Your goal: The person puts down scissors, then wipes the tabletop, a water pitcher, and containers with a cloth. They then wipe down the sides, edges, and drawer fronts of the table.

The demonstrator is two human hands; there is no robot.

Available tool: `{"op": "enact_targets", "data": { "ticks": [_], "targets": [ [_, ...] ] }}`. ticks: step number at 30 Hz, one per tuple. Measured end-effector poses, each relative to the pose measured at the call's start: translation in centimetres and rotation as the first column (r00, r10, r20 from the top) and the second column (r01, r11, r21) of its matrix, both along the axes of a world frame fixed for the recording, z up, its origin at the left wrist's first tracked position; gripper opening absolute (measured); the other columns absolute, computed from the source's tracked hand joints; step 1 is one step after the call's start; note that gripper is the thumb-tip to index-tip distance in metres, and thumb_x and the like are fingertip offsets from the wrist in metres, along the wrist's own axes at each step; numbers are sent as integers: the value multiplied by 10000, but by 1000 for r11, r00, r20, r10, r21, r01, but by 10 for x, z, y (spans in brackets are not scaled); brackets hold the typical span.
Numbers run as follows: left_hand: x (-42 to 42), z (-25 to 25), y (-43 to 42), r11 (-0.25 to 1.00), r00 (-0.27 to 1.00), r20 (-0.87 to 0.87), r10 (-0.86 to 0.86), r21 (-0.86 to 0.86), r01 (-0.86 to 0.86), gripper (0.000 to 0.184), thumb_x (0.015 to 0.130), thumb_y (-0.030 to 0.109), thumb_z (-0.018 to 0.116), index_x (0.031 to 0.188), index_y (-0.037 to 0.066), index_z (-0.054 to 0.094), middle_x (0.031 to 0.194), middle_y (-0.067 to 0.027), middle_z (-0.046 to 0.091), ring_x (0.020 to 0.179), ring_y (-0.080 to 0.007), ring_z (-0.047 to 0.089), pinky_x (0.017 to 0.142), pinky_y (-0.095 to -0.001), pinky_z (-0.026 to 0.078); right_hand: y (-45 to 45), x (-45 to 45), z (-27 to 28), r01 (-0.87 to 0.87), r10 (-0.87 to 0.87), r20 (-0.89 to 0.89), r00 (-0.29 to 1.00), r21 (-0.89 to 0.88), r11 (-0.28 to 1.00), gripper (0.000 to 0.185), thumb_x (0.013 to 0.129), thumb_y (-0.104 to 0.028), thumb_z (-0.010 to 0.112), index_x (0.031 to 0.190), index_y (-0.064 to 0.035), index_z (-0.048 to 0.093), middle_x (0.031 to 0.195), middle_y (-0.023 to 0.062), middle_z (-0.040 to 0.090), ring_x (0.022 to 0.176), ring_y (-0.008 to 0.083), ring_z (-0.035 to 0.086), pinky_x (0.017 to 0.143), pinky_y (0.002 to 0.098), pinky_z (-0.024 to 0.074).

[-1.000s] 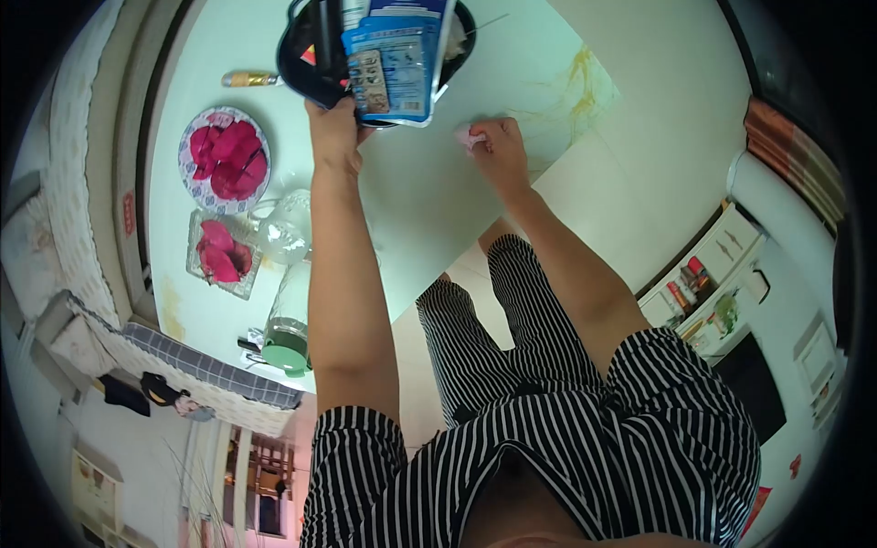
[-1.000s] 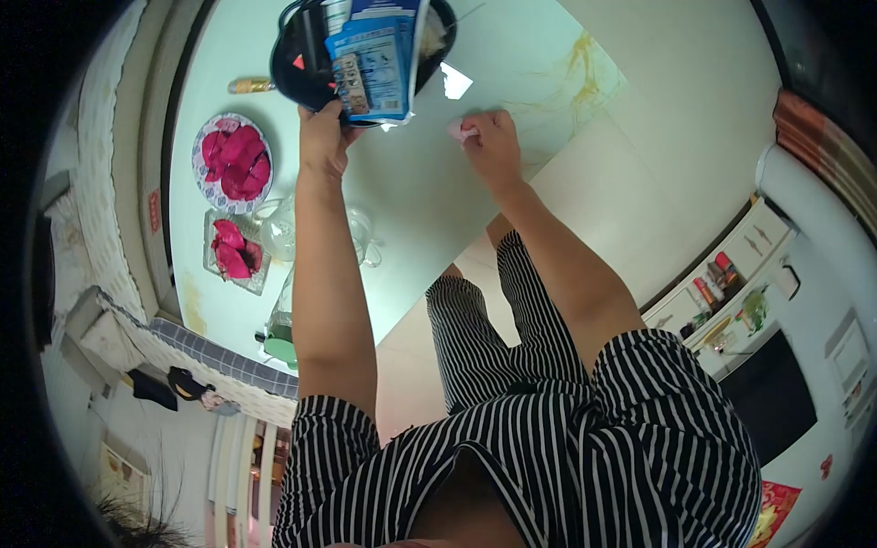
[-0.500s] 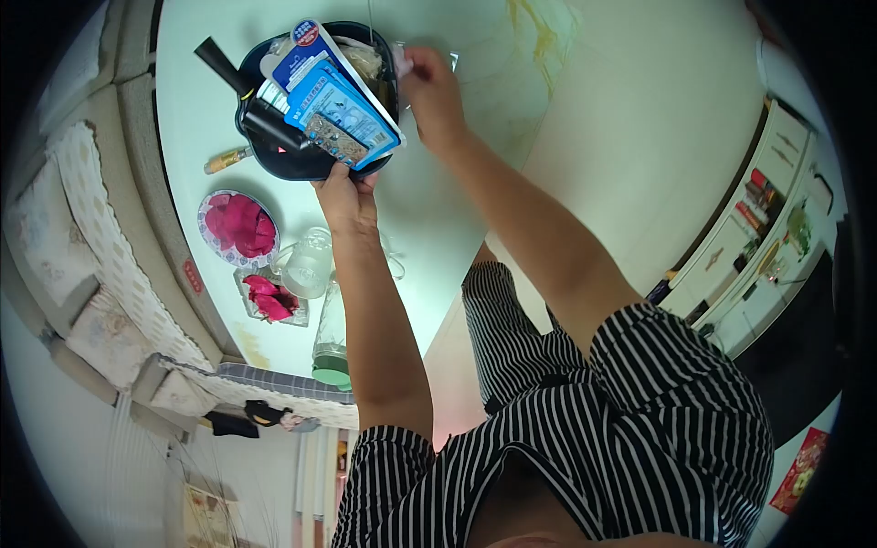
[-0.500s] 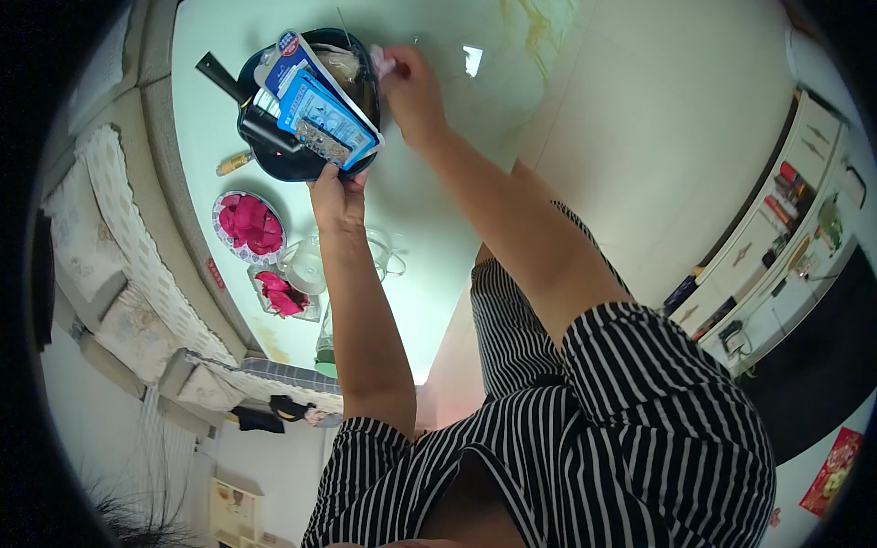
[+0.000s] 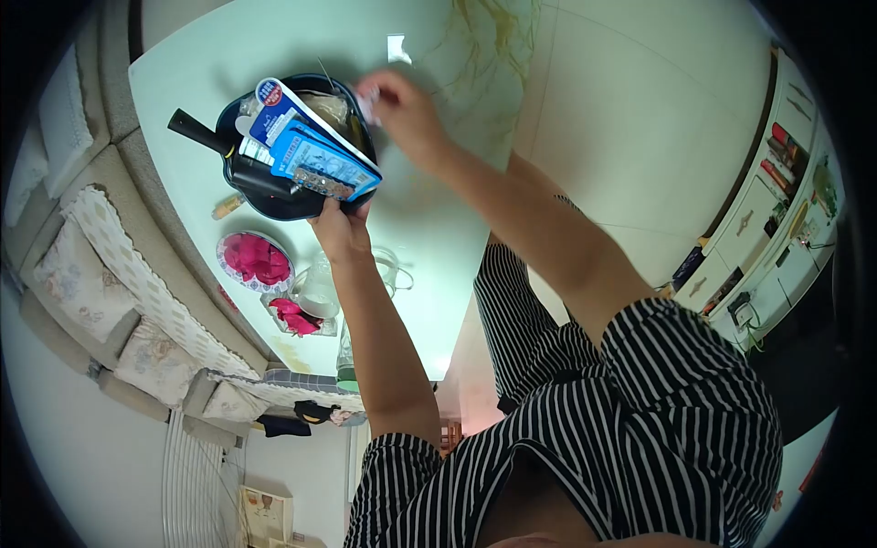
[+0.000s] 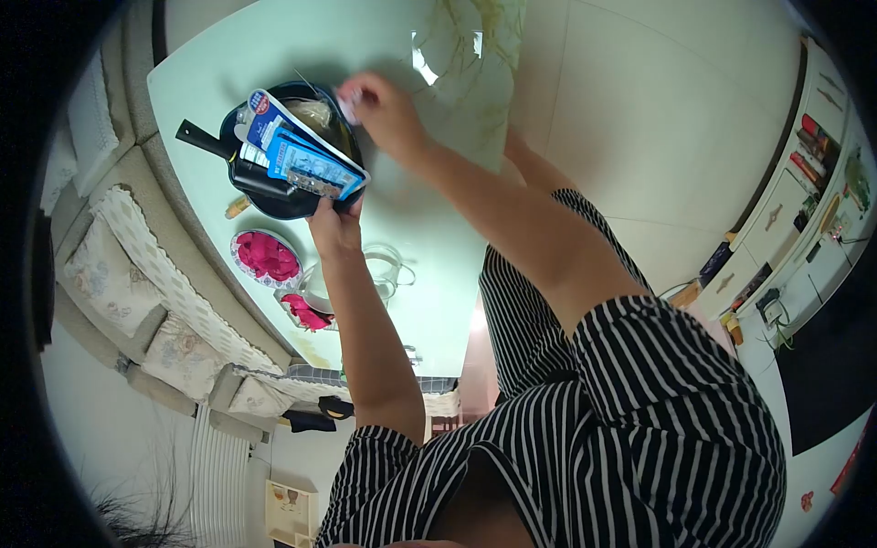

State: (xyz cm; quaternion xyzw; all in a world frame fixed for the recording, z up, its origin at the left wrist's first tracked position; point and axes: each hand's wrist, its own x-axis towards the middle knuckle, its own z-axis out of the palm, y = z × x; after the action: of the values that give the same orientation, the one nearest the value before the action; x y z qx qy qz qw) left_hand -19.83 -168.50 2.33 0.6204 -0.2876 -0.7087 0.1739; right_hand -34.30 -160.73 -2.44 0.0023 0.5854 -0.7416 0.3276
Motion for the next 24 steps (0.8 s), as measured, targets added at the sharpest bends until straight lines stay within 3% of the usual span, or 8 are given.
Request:
{"op": "enact_targets", "data": {
  "ticks": [1, 4, 7, 9, 12, 16, 18, 24],
  "targets": [
    [1, 2, -1, 1000, 1000, 12, -16, 2, 16, 570, 878, -122, 467, 1384, 129, 389, 1256, -184, 582, 987, -359, 698, 701, -492, 667, -12, -25, -1, -33, 31, -16, 999, -90, 995, 190, 958, 17, 528, 1110, -36, 630, 1037, 35, 670, 924, 108, 602, 809, 255, 496],
    [21, 1, -10, 990, 987, 84, -136, 60, 131, 493, 915, -88, 443, 1366, 109, 418, 1237, -183, 598, 969, -350, 705, 686, -488, 668, -24, -57, 1, -332, 354, -137, 925, 161, 929, 219, 993, -19, 511, 1166, -20, 645, 1093, 60, 686, 968, 124, 629, 841, 257, 507],
    [34, 2, -15, 983, 975, 131, -180, 45, 175, 439, 935, -48, 444, 1346, 106, 453, 1168, -161, 641, 906, -305, 723, 642, -446, 667, 6, -37, -15, -294, 323, -223, 920, 156, 943, 225, 991, -35, 521, 1164, -28, 665, 1067, 52, 689, 926, 126, 628, 827, 267, 513],
    [48, 2, -20, 967, 947, 198, -253, 54, 247, 419, 913, -41, 470, 1305, 102, 502, 1087, -127, 677, 848, -253, 731, 593, -393, 655, 38, -18, -8, -288, 268, 176, 947, 96, 953, 230, 978, -46, 551, 1165, -35, 684, 1050, 44, 688, 889, 128, 624, 814, 279, 519],
    [57, 7, -24, 922, 891, 242, -385, 62, 382, 396, 905, -24, 468, 1281, 81, 531, 1005, -114, 692, 806, -254, 727, 622, -410, 641, 74, -3, -6, -359, 318, 230, 920, 165, 919, 272, 968, -45, 565, 1217, -45, 676, 1049, 47, 681, 868, 126, 616, 802, 287, 524],
    [48, 14, -23, 930, 885, 289, -365, 66, 362, 403, 897, 12, 537, 1293, 86, 533, 1053, -120, 705, 793, -257, 739, 586, -388, 642, 58, -24, 15, -414, 388, 178, 905, 150, 898, 307, 960, -29, 552, 1239, -60, 677, 1052, 42, 684, 880, 122, 616, 809, 277, 518],
    [53, 8, -22, 933, 889, 287, -357, 54, 357, 409, 891, 31, 578, 1294, 80, 531, 1059, -123, 706, 799, -261, 741, 600, -389, 645, 17, -38, 4, -419, 431, -271, 861, 102, 902, 303, 953, -31, 547, 1211, -82, 697, 1062, 32, 691, 908, 123, 621, 834, 265, 510],
    [50, 10, -21, 968, 926, 281, -251, 71, 241, 397, 903, 19, 592, 1292, 60, 527, 1045, -135, 695, 823, -287, 735, 611, -406, 642, -66, -67, -14, -609, 648, -273, 711, 222, 762, 233, 957, -73, 549, 1121, -90, 713, 1042, 98, 718, 918, 223, 666, 843, 307, 515]
  ]
}}
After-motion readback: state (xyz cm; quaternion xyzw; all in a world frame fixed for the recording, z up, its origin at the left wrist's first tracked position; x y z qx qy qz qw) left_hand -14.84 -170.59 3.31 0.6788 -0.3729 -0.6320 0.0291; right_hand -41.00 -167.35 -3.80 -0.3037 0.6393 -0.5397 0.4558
